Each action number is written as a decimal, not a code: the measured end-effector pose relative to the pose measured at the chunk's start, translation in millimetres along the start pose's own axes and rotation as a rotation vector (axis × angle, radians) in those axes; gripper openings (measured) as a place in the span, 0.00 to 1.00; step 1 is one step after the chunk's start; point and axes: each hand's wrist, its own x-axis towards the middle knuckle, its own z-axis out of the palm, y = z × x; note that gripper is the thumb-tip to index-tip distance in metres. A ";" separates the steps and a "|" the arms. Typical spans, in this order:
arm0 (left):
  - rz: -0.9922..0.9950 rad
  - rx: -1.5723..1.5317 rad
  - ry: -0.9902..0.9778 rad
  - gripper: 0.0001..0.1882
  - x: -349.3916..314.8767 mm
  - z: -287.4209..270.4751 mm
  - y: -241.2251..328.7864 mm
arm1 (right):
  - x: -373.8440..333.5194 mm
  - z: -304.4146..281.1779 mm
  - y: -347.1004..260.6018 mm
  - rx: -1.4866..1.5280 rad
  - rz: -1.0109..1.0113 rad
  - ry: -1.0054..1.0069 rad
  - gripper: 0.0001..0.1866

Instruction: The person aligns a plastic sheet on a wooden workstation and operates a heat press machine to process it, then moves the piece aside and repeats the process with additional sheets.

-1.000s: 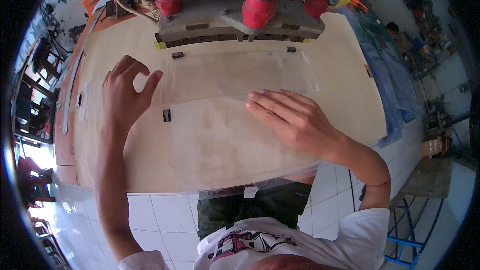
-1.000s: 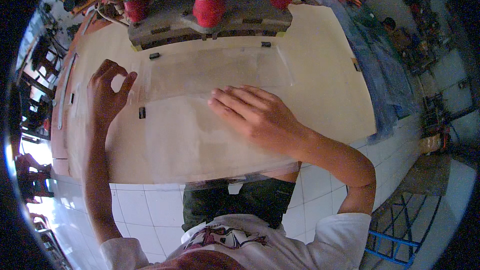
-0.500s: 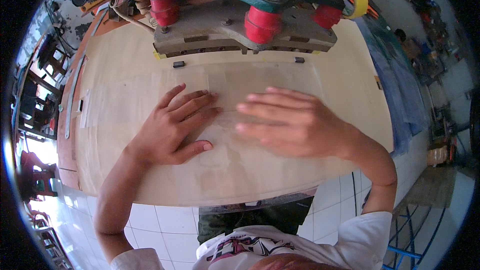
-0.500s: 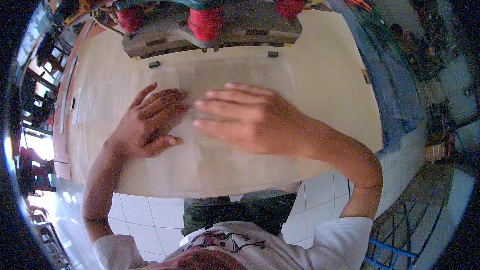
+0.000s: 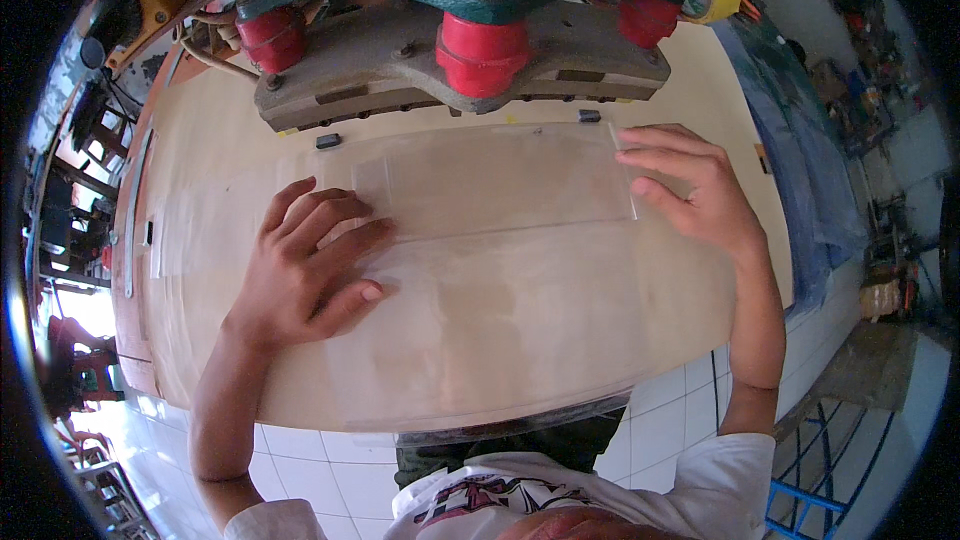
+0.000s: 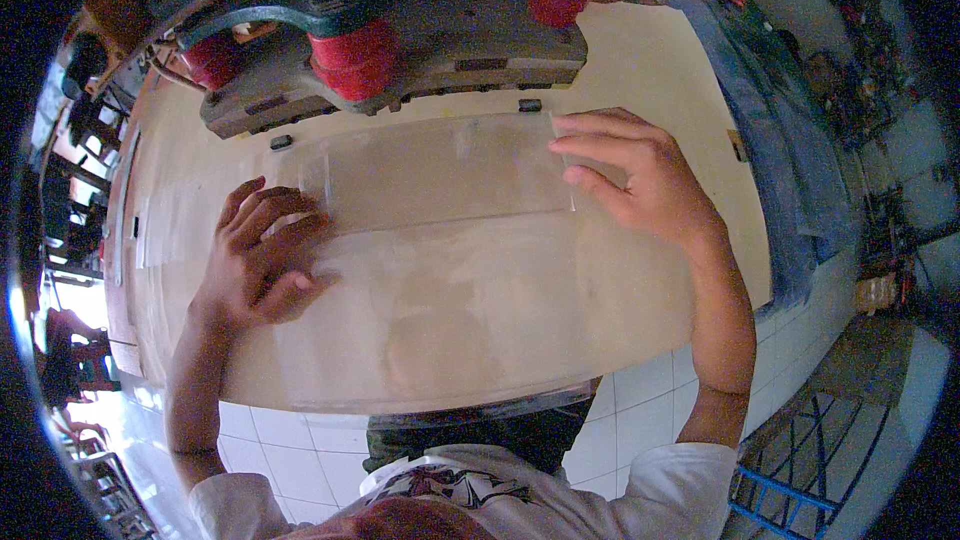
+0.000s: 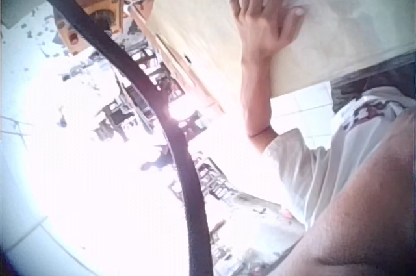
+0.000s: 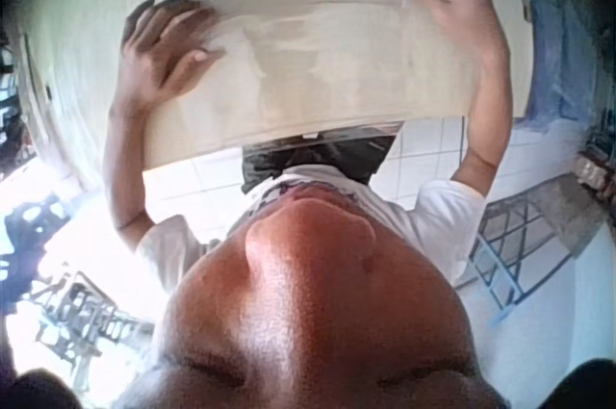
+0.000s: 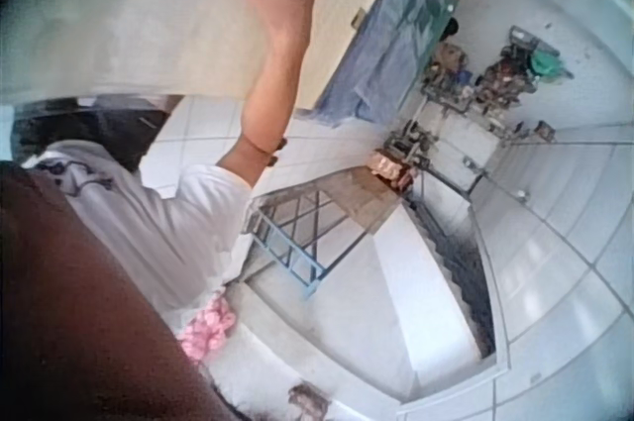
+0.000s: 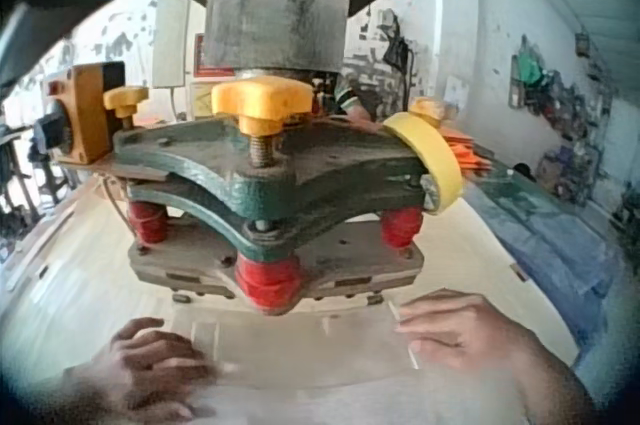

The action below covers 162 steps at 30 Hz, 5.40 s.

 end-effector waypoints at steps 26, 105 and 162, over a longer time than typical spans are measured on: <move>-0.127 0.015 0.117 0.14 -1.4 -3.2 -9.0 | 1.2 19.7 -4.4 -0.048 -0.027 -0.066 0.19; -0.199 -0.114 0.129 0.18 -7.4 8.5 -20.0 | 1.7 19.5 -12.8 -0.037 0.007 -0.117 0.27; -0.097 -0.159 0.179 0.14 -20.7 9.6 -24.5 | 33.4 47.7 -102.2 -0.161 -0.343 0.027 0.11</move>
